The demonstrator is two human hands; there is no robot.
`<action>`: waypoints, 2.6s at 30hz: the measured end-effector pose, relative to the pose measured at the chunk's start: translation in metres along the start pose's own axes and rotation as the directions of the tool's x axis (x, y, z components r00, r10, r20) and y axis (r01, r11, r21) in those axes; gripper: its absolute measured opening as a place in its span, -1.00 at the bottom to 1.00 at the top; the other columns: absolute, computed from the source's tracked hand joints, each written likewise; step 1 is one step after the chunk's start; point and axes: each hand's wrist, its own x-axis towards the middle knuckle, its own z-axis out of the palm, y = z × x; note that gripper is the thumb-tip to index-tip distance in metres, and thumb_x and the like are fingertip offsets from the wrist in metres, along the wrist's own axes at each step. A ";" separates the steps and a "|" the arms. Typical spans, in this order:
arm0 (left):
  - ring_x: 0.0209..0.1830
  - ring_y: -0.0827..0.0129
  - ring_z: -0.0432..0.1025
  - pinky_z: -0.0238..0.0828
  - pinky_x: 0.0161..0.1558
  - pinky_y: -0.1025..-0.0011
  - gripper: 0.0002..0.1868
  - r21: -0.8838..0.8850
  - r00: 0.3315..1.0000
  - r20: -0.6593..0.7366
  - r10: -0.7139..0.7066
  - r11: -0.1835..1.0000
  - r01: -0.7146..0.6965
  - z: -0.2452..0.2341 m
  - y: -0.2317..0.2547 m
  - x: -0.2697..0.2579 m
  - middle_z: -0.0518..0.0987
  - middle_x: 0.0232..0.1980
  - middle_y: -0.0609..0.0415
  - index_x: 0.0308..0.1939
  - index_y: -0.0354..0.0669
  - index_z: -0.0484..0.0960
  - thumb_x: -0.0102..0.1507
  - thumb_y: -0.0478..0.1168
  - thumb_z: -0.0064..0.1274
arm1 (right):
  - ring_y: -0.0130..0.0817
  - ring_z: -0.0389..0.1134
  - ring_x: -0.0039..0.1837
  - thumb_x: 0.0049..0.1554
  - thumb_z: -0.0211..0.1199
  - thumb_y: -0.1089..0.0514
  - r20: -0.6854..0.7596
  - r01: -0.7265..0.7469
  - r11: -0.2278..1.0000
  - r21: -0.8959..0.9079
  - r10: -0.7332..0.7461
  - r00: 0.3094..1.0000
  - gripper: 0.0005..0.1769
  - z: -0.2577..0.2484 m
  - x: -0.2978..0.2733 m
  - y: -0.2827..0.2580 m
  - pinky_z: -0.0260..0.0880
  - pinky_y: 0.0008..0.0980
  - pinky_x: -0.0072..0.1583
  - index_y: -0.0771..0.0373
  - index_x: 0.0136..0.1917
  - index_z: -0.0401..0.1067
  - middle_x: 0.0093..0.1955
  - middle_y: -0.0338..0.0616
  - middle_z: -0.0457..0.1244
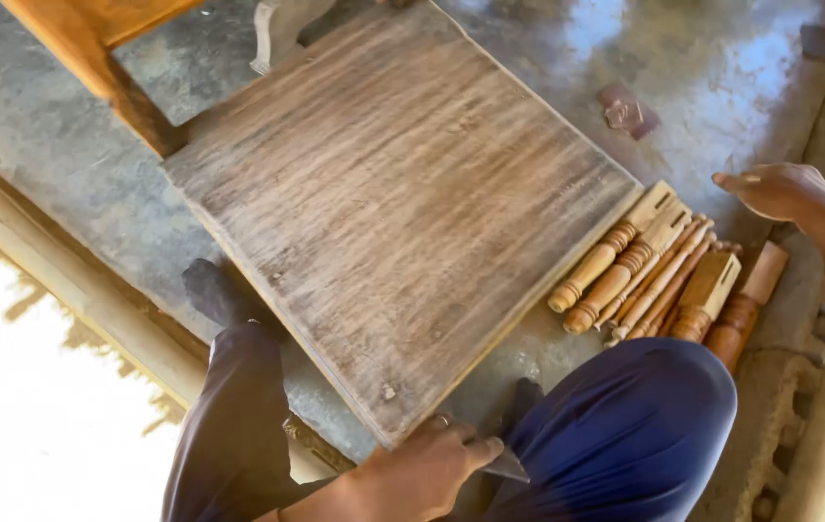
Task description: Sanding the wooden seat of a chair using sandpaper to smooth the surface
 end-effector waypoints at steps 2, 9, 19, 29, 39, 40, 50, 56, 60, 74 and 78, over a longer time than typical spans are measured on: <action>-0.27 -0.01 0.40 0.30 -0.24 0.16 -0.61 -0.017 0.981 -0.185 0.061 0.998 -0.065 -0.010 0.010 -0.005 0.53 -0.13 -0.06 0.03 -0.17 0.45 0.11 -0.41 -0.08 | 0.09 0.20 0.33 0.19 -0.21 -0.37 0.097 0.014 0.998 0.063 -0.020 0.995 -0.22 -0.027 -0.072 -0.051 0.23 -0.06 0.30 0.32 0.26 0.34 0.32 0.04 0.19; -0.91 0.49 0.14 -0.01 -0.93 0.50 -0.92 -0.367 0.808 -0.575 -0.129 0.923 -0.113 -0.025 0.049 0.019 0.42 -0.68 0.05 -0.24 -0.36 0.42 0.24 -0.37 -0.06 | -0.57 -0.05 -0.66 0.14 -0.34 -0.28 -0.275 0.762 0.143 0.631 -0.878 0.393 -0.24 -0.094 -0.234 -0.191 -0.07 -0.60 -0.59 0.30 0.29 0.27 -0.63 -0.29 0.14; -0.64 0.41 0.35 0.29 -0.59 0.45 -0.79 -0.354 0.540 -0.813 -0.218 0.921 -0.161 -0.074 0.075 0.041 0.51 -0.46 -0.02 -0.13 -0.35 0.27 0.27 -0.27 -0.11 | -0.58 0.08 -0.38 0.03 0.21 0.14 -0.562 0.454 -0.340 0.824 -0.595 0.575 -0.76 -0.065 -0.270 -0.227 0.03 -0.58 -0.34 0.35 -0.37 0.46 -0.03 -0.15 0.31; 0.01 0.10 0.21 0.28 0.02 0.22 -0.70 0.225 0.157 -0.972 0.173 0.878 0.423 -0.195 -0.019 -0.076 0.24 0.04 -0.13 0.11 -0.35 0.19 0.42 -0.27 -0.09 | -0.64 -0.06 -0.38 0.16 0.10 0.19 -0.458 0.230 -0.487 0.842 -0.422 0.783 -0.84 -0.047 -0.222 -0.230 -0.08 -0.61 -0.23 0.14 -0.26 0.22 -0.43 -0.40 0.02; -0.18 0.23 0.29 0.34 -0.07 0.32 -0.68 0.148 0.176 -0.977 0.123 0.980 0.136 -0.276 -0.166 -0.107 0.39 -0.10 -0.11 0.23 -0.27 0.28 0.58 -0.32 0.14 | -0.60 0.05 -0.13 0.17 0.14 0.17 -0.164 -0.053 -0.594 0.803 -0.306 0.938 -0.89 -0.038 -0.242 -0.234 0.03 -0.55 -0.05 0.13 -0.15 0.22 -0.16 -0.35 0.13; -0.18 0.23 0.29 0.34 -0.07 0.32 -0.68 0.137 0.178 -0.978 0.113 0.982 0.131 -0.272 -0.183 -0.117 0.39 -0.10 -0.11 0.23 -0.27 0.28 0.58 -0.32 0.14 | -0.60 0.05 -0.13 0.17 0.14 0.17 -0.153 -0.059 -0.587 0.807 -0.305 0.940 -0.89 -0.044 -0.240 -0.238 0.03 -0.55 -0.05 0.13 -0.15 0.22 -0.16 -0.35 0.13; 0.18 -0.14 0.41 0.43 0.23 0.11 -0.46 0.191 0.119 -0.978 0.169 0.959 0.210 -0.221 -0.146 -0.113 0.38 0.25 -0.42 0.39 -0.16 -0.03 0.57 -0.30 0.05 | -0.04 -0.03 0.49 -0.14 0.17 -0.03 0.049 -0.076 -0.224 0.971 -0.126 0.991 -0.27 -0.095 -0.173 -0.232 -0.13 0.24 0.38 0.13 0.29 0.10 0.42 -0.03 0.01; -0.06 -0.09 0.37 0.40 0.02 0.16 -0.51 0.239 0.240 -0.955 0.177 0.936 0.260 -0.219 -0.096 -0.130 0.35 0.07 -0.41 0.17 -0.49 0.08 0.47 -0.46 0.17 | 0.12 -0.06 0.41 0.03 0.22 -0.17 -0.387 0.382 -0.073 0.921 -0.065 0.920 -0.18 -0.076 -0.124 -0.187 0.11 0.11 0.28 0.35 0.34 0.01 0.37 0.25 -0.09; 0.09 -0.22 0.39 0.43 0.11 0.04 -0.34 0.215 0.264 -0.954 0.138 0.932 0.292 -0.222 -0.101 -0.133 0.32 0.20 -0.45 0.29 -0.39 0.00 0.41 -0.53 0.22 | -0.51 0.20 -0.59 0.28 -0.05 0.37 -0.050 0.465 -0.562 0.684 0.600 0.798 -0.72 -0.116 -0.172 -0.171 0.42 -0.63 -0.50 0.48 0.17 0.42 -0.34 -0.14 0.29; -0.37 0.37 0.27 0.36 -0.18 0.45 -0.83 -0.131 0.466 -0.883 -0.058 0.984 -0.124 -0.232 -0.157 -0.148 0.41 -0.32 -0.04 -0.22 -0.48 0.42 0.41 -0.43 0.08 | -0.38 0.22 -0.03 0.10 0.21 0.42 -0.782 0.711 0.689 -0.137 -0.516 0.349 -0.81 -0.109 -0.309 -0.307 0.24 -0.50 -0.06 0.36 0.03 0.40 0.06 -0.09 0.34; -0.44 0.34 0.30 0.27 -0.30 0.49 -0.80 -0.104 0.496 -0.868 -0.020 0.984 -0.141 -0.233 -0.154 -0.149 0.46 -0.33 -0.06 -0.24 -0.48 0.46 0.41 -0.39 0.12 | -0.18 0.23 0.35 -0.01 0.21 0.39 -0.652 0.749 0.660 0.060 -0.542 0.530 -0.49 -0.113 -0.327 -0.320 0.27 -0.30 0.27 0.43 0.25 0.32 0.26 -0.05 0.26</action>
